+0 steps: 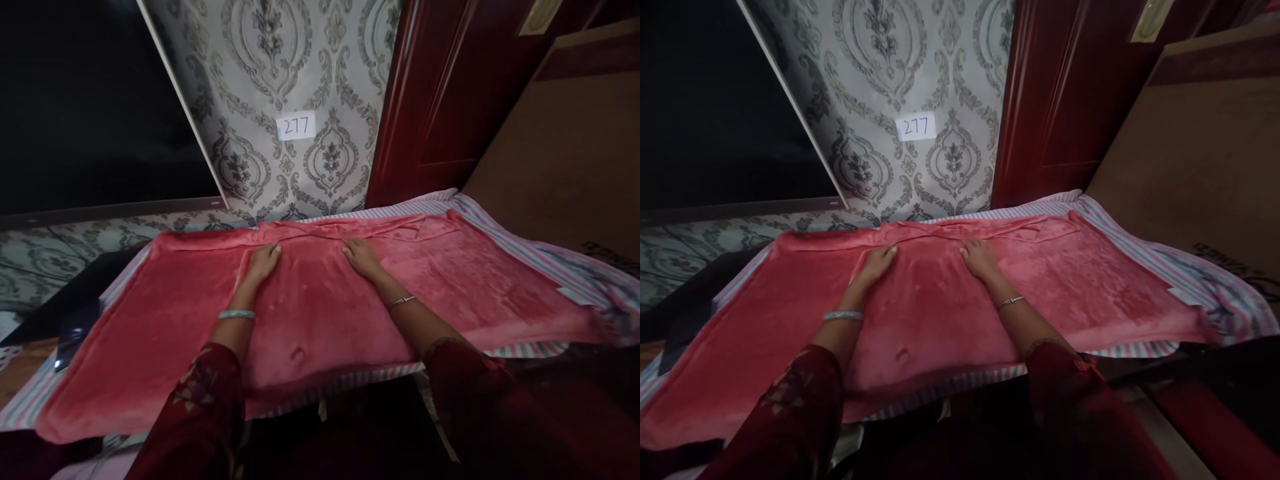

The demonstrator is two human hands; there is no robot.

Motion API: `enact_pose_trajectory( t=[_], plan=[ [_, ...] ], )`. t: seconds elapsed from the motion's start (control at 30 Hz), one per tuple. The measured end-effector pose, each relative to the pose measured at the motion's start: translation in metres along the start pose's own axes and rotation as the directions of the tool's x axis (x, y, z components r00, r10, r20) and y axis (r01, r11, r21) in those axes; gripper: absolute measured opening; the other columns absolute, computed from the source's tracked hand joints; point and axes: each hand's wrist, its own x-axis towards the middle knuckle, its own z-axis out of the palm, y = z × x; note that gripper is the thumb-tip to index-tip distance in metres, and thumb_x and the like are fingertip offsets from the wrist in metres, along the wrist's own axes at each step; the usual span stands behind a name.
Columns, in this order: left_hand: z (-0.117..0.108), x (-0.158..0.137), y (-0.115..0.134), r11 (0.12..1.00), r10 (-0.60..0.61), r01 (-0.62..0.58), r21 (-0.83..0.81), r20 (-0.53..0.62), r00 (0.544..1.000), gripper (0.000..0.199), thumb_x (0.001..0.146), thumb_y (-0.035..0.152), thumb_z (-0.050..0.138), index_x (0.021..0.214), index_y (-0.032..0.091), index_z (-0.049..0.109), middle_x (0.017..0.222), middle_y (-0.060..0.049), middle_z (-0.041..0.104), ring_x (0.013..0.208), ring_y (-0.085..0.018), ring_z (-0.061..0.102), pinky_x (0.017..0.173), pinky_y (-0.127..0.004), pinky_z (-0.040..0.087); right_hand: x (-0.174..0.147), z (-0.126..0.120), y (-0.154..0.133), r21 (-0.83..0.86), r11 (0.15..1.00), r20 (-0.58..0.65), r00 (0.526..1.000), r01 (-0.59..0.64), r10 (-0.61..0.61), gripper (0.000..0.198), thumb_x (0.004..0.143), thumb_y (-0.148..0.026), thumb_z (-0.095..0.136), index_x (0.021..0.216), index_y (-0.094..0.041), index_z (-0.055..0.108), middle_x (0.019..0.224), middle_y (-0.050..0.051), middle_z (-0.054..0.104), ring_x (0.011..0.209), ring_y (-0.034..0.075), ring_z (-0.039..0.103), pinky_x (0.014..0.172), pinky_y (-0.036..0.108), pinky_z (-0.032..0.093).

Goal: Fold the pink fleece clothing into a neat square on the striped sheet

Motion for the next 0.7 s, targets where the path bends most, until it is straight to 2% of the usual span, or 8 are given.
enact_pose_trajectory(
  t=[0.07,0.17,0.47,0.7],
  plan=[
    [0.01,-0.008,0.002,0.997,0.008,-0.011,0.073,0.045,0.999,0.043,0.094,0.033,0.05,0.128,0.014,0.067,0.138,-0.014,0.065,0.133,-0.029,0.056,0.117,-0.045,0.037,-0.006,0.008,0.001,-0.034,0.999,-0.025,1.0,-0.006,0.006,0.047,0.102,-0.032,0.04,0.141,-0.013,0.06,0.142,0.016,0.06,0.134,0.029,0.049,0.115,0.045,0.035],
    [0.016,-0.017,0.005,0.988,0.011,-0.022,0.152,0.073,0.997,0.045,0.096,0.033,0.047,0.134,0.013,0.062,0.145,-0.016,0.06,0.138,-0.031,0.05,0.121,-0.05,0.03,-0.011,0.013,0.001,-0.085,0.996,-0.075,0.997,-0.006,0.0,0.048,0.103,-0.031,0.037,0.142,-0.013,0.058,0.144,0.016,0.058,0.135,0.029,0.047,0.113,0.045,0.035],
    [0.013,-0.017,0.006,0.961,0.005,-0.036,0.274,0.112,0.994,0.049,0.099,0.034,0.039,0.14,0.015,0.057,0.146,-0.013,0.059,0.136,-0.029,0.051,0.119,-0.046,0.033,-0.013,0.013,-0.001,-0.047,0.999,-0.071,0.997,-0.013,0.01,0.05,0.103,-0.034,0.034,0.143,-0.015,0.057,0.143,0.016,0.059,0.135,0.031,0.045,0.113,0.048,0.034],
    [0.011,-0.019,0.007,0.962,0.028,-0.056,0.268,0.107,0.994,0.05,0.1,0.033,0.037,0.141,0.012,0.056,0.145,-0.014,0.06,0.135,-0.028,0.052,0.118,-0.044,0.034,-0.014,0.012,-0.003,-0.06,0.998,-0.101,0.995,-0.025,0.018,0.049,0.103,-0.033,0.035,0.141,-0.015,0.059,0.14,0.015,0.06,0.133,0.03,0.046,0.112,0.047,0.036]
  ],
)
